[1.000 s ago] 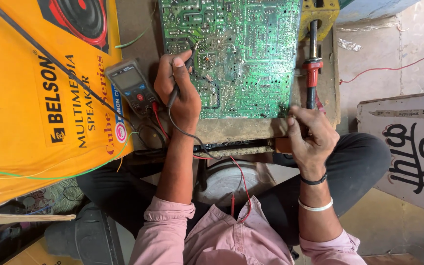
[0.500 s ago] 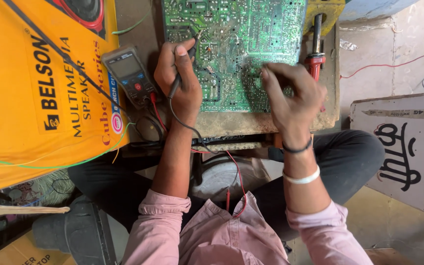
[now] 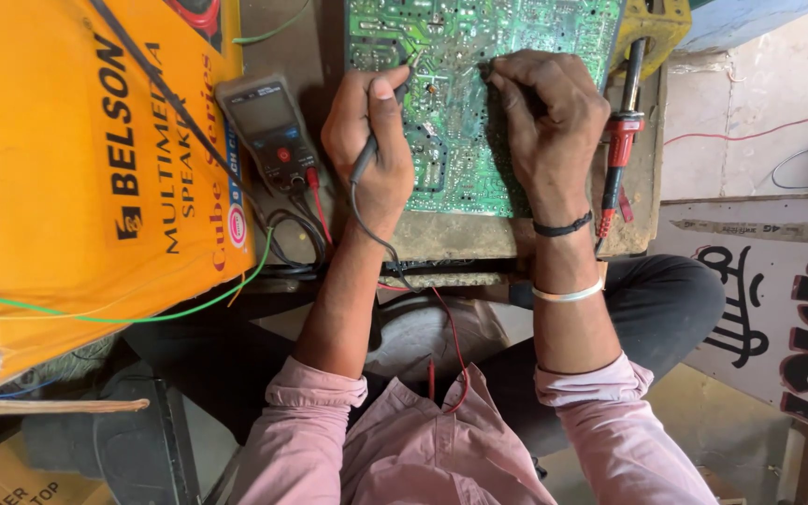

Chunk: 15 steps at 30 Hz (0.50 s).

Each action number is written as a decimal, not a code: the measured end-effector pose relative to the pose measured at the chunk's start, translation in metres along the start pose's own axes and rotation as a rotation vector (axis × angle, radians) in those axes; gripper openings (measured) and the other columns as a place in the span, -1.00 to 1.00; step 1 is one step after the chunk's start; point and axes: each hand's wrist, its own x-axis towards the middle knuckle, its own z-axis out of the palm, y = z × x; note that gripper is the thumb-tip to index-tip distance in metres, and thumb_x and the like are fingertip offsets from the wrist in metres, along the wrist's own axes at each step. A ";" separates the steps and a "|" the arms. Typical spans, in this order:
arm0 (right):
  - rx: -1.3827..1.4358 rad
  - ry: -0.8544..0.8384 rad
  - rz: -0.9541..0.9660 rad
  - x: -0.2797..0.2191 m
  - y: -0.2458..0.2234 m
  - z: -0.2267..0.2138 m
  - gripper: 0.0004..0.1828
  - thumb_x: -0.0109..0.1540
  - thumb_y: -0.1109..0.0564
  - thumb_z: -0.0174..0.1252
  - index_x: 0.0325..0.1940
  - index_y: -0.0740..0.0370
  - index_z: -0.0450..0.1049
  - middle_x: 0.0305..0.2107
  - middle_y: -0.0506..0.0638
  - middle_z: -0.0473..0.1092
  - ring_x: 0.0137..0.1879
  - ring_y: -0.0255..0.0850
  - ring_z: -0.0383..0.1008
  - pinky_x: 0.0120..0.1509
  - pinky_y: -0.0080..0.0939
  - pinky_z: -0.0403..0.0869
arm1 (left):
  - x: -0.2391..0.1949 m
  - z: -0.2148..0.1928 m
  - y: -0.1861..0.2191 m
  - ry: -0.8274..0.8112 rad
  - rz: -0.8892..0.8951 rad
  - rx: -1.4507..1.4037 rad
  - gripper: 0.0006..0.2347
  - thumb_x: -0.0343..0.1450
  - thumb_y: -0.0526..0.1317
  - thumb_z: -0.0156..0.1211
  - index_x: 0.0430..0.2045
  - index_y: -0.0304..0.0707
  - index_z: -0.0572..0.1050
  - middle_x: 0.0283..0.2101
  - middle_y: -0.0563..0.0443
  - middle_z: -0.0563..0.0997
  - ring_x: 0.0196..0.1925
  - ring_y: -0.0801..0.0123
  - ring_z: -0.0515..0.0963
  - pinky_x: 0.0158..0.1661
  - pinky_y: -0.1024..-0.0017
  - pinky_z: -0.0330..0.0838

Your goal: The person sits cross-legged on the floor and uses a multimeter to test various points on a green circuit board. They repeatedly touch the probes to different components and traces, occasionally adjusting the board's position.

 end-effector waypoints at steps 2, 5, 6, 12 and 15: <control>0.013 -0.001 -0.020 0.002 0.000 -0.001 -0.88 0.34 0.39 0.39 -0.09 0.33 0.58 -0.10 0.07 0.58 0.02 -0.15 0.59 0.11 -0.22 0.58 | 0.003 0.002 0.000 0.010 0.061 -0.040 -0.65 0.70 -0.08 -0.15 -0.18 -0.41 0.54 -0.29 -0.04 0.59 -0.35 0.42 0.56 -0.28 0.44 0.43; -0.007 0.001 -0.038 -0.001 0.000 -0.001 -0.86 0.33 0.41 0.39 -0.09 0.34 0.58 -0.11 0.07 0.58 0.02 -0.14 0.57 0.11 -0.20 0.55 | 0.003 0.003 -0.002 0.025 0.082 -0.060 -0.67 0.70 -0.11 -0.15 -0.18 -0.40 0.54 -0.26 -0.06 0.63 -0.30 0.40 0.59 -0.27 0.45 0.46; -0.021 0.003 -0.042 -0.003 -0.001 -0.001 -0.86 0.33 0.42 0.40 -0.09 0.35 0.58 -0.13 0.08 0.57 0.00 -0.13 0.56 0.09 -0.18 0.53 | 0.001 0.004 -0.003 0.030 0.076 -0.060 -0.67 0.69 -0.12 -0.15 -0.18 -0.41 0.54 -0.26 -0.07 0.63 -0.30 0.39 0.58 -0.29 0.45 0.46; -0.056 -0.026 -0.131 -0.002 -0.002 -0.002 -0.86 0.35 0.41 0.40 -0.13 0.35 0.55 -0.12 0.07 0.55 -0.02 -0.10 0.52 0.08 -0.14 0.47 | 0.001 0.005 -0.006 0.030 0.096 -0.092 -0.74 0.70 -0.20 -0.11 -0.16 -0.40 0.52 -0.24 -0.05 0.62 -0.34 0.41 0.59 -0.25 0.43 0.48; -0.082 -0.022 -0.158 -0.002 -0.001 -0.001 -0.85 0.37 0.40 0.42 -0.15 0.32 0.55 -0.13 0.03 0.56 -0.05 -0.12 0.51 0.06 -0.15 0.44 | 0.001 0.006 -0.007 0.032 0.090 -0.096 -0.74 0.68 -0.20 -0.12 -0.17 -0.40 0.53 -0.29 -0.05 0.59 -0.41 0.44 0.52 -0.30 0.44 0.45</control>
